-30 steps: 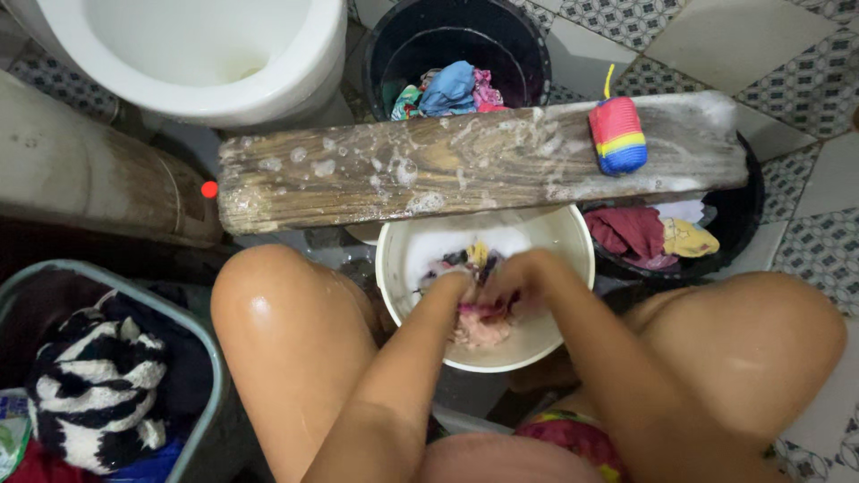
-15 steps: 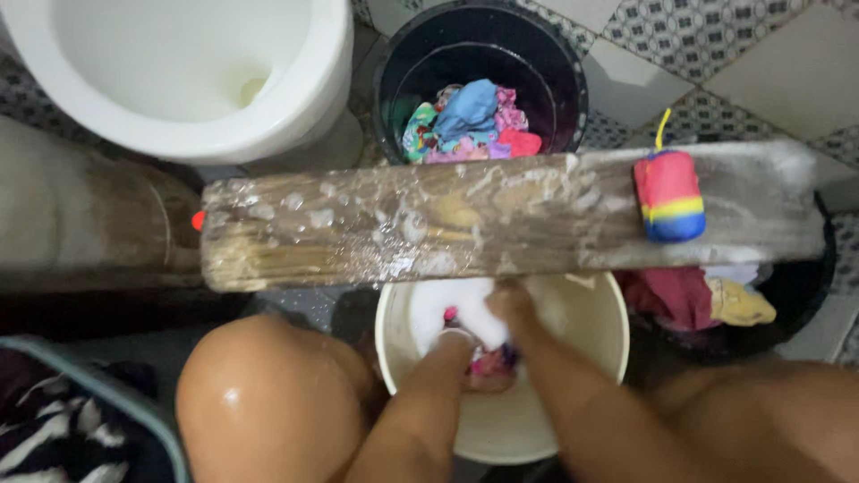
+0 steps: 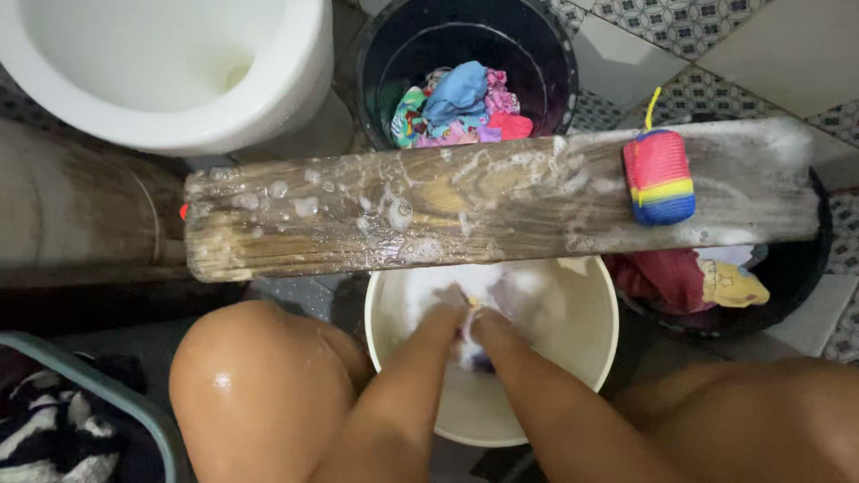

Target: The person hand washes several pieces of clothing in a bucket of soapy water, scrubbing them against a wooden board and using a brush.

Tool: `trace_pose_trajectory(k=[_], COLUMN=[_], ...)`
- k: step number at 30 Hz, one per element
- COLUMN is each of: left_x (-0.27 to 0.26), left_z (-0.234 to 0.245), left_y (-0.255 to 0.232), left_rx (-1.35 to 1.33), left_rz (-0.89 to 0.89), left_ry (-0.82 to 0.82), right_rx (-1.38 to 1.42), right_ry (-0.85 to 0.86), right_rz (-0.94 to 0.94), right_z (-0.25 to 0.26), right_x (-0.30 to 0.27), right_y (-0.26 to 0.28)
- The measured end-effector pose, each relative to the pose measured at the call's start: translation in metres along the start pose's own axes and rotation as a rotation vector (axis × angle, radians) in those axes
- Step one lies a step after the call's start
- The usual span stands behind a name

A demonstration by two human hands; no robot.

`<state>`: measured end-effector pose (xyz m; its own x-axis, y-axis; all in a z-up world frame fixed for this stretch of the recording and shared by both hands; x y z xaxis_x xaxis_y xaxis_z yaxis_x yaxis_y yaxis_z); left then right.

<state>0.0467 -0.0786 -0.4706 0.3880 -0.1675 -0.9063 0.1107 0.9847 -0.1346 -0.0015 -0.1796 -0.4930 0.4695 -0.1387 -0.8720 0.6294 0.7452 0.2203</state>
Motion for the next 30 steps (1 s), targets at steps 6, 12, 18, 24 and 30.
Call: trace_pose_trajectory(k=[6, 12, 18, 24, 30], left_x=[-0.023, -0.055, -0.089, -0.180, -0.308], left_z=[-0.052, -0.023, 0.050, 0.100, 0.144], left_y=[-0.030, -0.016, -0.023, -0.014, -0.044], left_rx=[0.014, -0.209, -0.992, -0.759, -0.796], left_rz=[-0.136, -0.282, -0.806, -0.689, -1.276], left_ry=[0.137, 0.163, -0.017, -0.080, -0.442], right_rx=[0.146, 0.487, 0.409, 0.561, 0.542], right_ry=[-0.011, 0.104, 0.170, -0.217, -0.304], right_rz=[-0.041, 0.079, 0.382, 0.795, 0.805], right_z=[0.065, 0.087, 0.157, 0.222, 0.231], right_x=[-0.003, -0.039, -0.189, -0.319, -0.360], right_y=[-0.009, 0.008, 0.041, 0.046, 0.058])
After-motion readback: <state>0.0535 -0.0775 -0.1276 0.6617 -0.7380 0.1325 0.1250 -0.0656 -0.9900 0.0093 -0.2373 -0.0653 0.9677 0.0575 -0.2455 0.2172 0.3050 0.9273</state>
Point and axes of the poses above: each hand's wrist, its own x-axis towards the middle knuckle, its own z-axis out of the back of the hand, y = z × x, the point moved 4 cm from there along x, towards the middle knuckle, and after that the axes turned 3 degrees about y, right-handed, at the moved point
